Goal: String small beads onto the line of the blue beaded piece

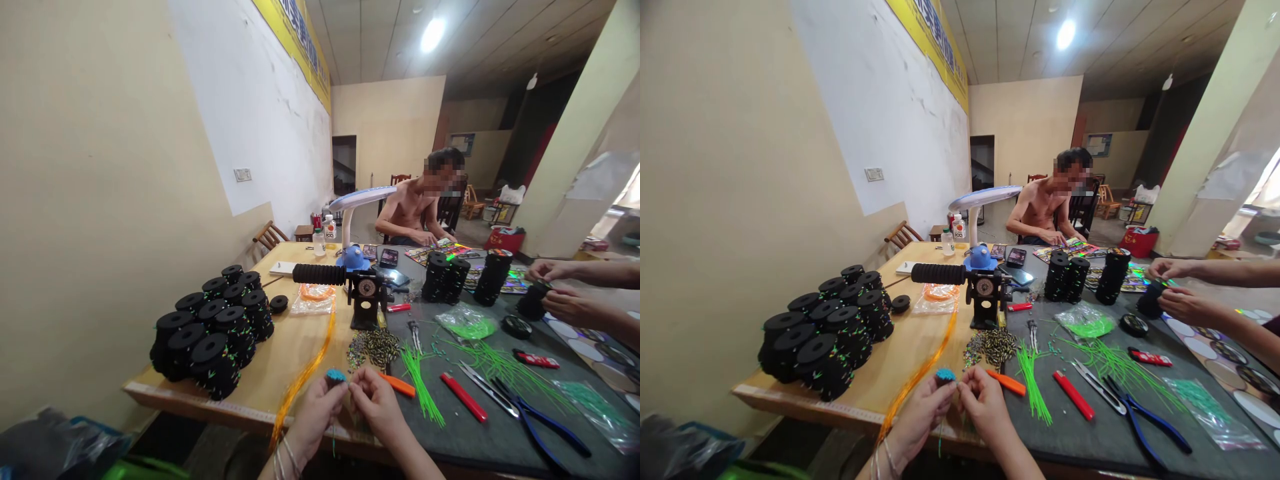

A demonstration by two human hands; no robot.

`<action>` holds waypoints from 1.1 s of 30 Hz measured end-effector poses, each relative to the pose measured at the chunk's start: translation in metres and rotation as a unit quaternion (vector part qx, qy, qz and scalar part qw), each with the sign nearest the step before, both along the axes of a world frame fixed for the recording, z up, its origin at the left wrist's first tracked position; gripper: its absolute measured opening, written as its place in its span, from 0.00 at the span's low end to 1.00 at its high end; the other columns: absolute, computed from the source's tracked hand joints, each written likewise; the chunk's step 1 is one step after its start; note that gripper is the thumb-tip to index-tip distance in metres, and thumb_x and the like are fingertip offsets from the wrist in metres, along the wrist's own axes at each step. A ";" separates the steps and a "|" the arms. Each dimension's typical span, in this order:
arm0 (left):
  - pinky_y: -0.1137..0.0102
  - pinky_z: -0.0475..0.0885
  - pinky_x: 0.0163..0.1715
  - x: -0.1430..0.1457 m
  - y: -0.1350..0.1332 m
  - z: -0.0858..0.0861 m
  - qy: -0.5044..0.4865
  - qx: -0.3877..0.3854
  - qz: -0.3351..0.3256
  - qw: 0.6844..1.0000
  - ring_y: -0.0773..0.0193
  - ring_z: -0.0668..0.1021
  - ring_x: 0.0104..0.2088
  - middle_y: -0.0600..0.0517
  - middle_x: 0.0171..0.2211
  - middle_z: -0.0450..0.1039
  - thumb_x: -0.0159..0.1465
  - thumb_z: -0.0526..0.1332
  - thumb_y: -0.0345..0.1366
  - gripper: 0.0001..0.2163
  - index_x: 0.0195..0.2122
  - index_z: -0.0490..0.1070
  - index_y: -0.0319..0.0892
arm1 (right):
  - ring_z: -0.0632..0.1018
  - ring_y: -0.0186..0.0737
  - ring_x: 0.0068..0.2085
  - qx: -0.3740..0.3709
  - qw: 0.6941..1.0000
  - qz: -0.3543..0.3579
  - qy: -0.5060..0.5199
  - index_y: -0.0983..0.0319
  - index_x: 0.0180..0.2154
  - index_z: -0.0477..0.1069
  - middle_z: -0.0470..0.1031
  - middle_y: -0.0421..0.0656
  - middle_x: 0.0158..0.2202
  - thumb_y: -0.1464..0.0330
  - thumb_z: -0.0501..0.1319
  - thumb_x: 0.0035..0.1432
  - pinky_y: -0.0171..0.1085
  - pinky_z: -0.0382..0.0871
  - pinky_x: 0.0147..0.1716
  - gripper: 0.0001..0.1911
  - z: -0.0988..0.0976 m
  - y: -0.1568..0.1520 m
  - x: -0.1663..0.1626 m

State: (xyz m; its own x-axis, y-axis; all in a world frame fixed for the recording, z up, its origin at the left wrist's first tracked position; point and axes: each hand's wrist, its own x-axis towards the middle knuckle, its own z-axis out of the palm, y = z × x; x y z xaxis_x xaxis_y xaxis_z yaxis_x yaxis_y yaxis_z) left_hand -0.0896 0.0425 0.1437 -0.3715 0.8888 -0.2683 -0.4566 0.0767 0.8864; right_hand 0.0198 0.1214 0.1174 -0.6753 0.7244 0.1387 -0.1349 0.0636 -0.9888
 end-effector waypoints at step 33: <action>0.77 0.43 0.16 0.004 0.004 -0.001 -0.013 0.029 0.060 0.998 0.78 0.52 0.15 0.66 0.14 0.52 0.40 0.74 0.52 0.25 0.24 0.62 0.41 | 0.69 0.33 0.22 0.026 0.999 0.005 0.026 0.59 0.37 0.60 0.68 0.34 0.20 0.50 0.60 0.58 0.32 0.60 0.25 0.20 -0.006 -0.001 0.001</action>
